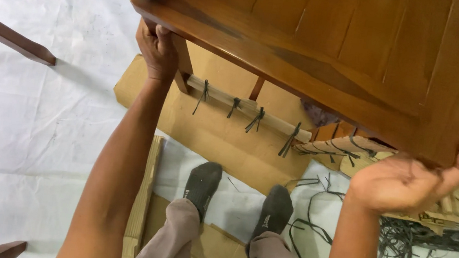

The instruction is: Wrapping and tying protective cardboard around furniture legs.

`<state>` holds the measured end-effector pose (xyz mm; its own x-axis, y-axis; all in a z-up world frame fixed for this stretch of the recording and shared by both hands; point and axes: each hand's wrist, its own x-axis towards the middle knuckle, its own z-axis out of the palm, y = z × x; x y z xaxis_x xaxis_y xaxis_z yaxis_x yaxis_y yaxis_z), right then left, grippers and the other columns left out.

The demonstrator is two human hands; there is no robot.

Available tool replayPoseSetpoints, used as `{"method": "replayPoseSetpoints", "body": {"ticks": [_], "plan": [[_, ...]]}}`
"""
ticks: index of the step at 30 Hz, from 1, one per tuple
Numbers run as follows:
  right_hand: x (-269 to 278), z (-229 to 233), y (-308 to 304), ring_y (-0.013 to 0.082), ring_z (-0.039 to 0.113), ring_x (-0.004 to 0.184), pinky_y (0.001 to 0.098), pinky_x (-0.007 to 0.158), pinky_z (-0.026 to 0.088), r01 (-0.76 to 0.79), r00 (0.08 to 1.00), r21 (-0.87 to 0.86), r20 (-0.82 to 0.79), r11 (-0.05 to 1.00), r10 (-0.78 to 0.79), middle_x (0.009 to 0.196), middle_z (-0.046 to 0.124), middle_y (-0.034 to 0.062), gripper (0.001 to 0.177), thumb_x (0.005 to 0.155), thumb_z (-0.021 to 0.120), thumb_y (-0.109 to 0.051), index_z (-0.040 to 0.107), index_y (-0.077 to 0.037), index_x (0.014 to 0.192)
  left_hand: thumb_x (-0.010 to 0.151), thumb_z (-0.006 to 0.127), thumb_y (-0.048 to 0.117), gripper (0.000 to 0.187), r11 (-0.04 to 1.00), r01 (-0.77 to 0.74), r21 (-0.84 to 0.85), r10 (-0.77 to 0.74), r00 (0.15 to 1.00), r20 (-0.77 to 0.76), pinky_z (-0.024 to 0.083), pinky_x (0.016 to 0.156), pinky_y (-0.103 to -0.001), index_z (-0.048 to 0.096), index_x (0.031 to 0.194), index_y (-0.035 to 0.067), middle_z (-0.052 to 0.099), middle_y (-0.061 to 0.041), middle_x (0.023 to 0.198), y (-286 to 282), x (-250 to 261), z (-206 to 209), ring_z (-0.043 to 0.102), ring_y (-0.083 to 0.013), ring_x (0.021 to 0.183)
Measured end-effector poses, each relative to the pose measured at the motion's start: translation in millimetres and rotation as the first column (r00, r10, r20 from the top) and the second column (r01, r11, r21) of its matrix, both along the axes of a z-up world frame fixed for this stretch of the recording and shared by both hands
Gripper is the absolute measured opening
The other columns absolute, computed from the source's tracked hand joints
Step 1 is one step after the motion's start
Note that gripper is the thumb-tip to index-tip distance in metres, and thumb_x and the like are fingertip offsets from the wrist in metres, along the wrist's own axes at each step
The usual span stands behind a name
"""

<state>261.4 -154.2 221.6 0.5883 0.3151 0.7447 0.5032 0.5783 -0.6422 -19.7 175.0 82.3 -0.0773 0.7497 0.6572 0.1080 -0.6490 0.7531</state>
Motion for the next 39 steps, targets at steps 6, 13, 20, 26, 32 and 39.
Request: {"method": "replayPoseSetpoints", "body": {"ticks": [6,13,20,26,32,39], "plan": [[6,19,14,0.0266,0.060,0.137,0.0418,0.119,0.051,-0.042,0.948,0.099,-0.311,0.994,0.071,0.143,0.060,0.0149,0.045,0.111,0.040,-0.031,0.054,0.001,0.140,0.106,0.047,0.068,0.071,1.000,0.008,0.010,-0.008,1.000,0.013,0.051,0.083,-0.038,0.059,0.104,-0.002,0.062,-0.012,0.091,-5,1,7,0.059,-0.0234,0.087],[18,14,32,0.0253,0.060,0.129,0.0449,0.115,0.053,0.111,0.987,0.045,-0.122,0.993,-0.105,0.137,0.063,0.0137,0.025,0.104,0.046,-0.017,0.058,-0.004,0.121,0.107,0.047,0.068,0.073,0.999,0.047,0.016,-0.047,0.999,0.007,0.051,0.091,-0.037,0.060,0.116,-0.003,0.064,-0.013,0.100,-8,-1,10,0.061,-0.0249,0.096],[47,6,39,0.0261,0.061,0.118,0.0481,0.110,0.052,0.079,0.996,0.123,-0.055,0.989,-0.073,0.127,0.067,0.0157,0.019,0.100,0.043,-0.017,0.056,-0.005,0.108,0.107,0.050,0.065,0.069,0.994,0.111,-0.014,-0.110,0.993,0.051,0.052,0.093,-0.037,0.061,0.119,-0.002,0.066,-0.011,0.106,-13,8,8,0.061,-0.0225,0.100],[105,-2,54,0.0274,0.062,0.115,0.0486,0.107,0.054,0.133,0.991,0.151,-0.030,0.980,-0.130,0.122,0.066,0.0138,0.028,0.102,0.041,-0.022,0.058,-0.004,0.113,0.105,0.051,0.064,0.065,0.982,0.178,-0.063,-0.173,0.982,0.074,0.054,0.092,-0.035,0.060,0.118,0.001,0.065,-0.008,0.105,-29,40,10,0.064,-0.0214,0.098],[179,-13,78,0.0292,0.064,0.110,0.0481,0.103,0.053,0.166,0.985,0.189,0.021,0.968,-0.173,0.115,0.067,0.0166,0.032,0.100,0.041,-0.018,0.063,0.001,0.113,0.107,0.053,0.059,0.069,0.982,0.188,-0.016,-0.186,0.978,0.090,0.049,0.107,-0.036,0.048,0.144,0.000,0.061,-0.012,0.129,-63,77,33,0.058,-0.0231,0.119],[236,-6,79,0.0244,0.063,0.088,0.0418,0.086,0.053,0.459,0.849,0.020,0.286,0.888,-0.445,0.095,0.067,0.0123,0.032,0.102,0.041,-0.013,0.072,-0.005,0.103,0.108,0.052,0.052,0.056,0.971,0.134,-0.196,-0.145,0.988,-0.045,0.050,0.101,-0.038,0.051,0.136,0.004,0.061,-0.013,0.116,-85,102,45,0.057,-0.0252,0.107]]}}
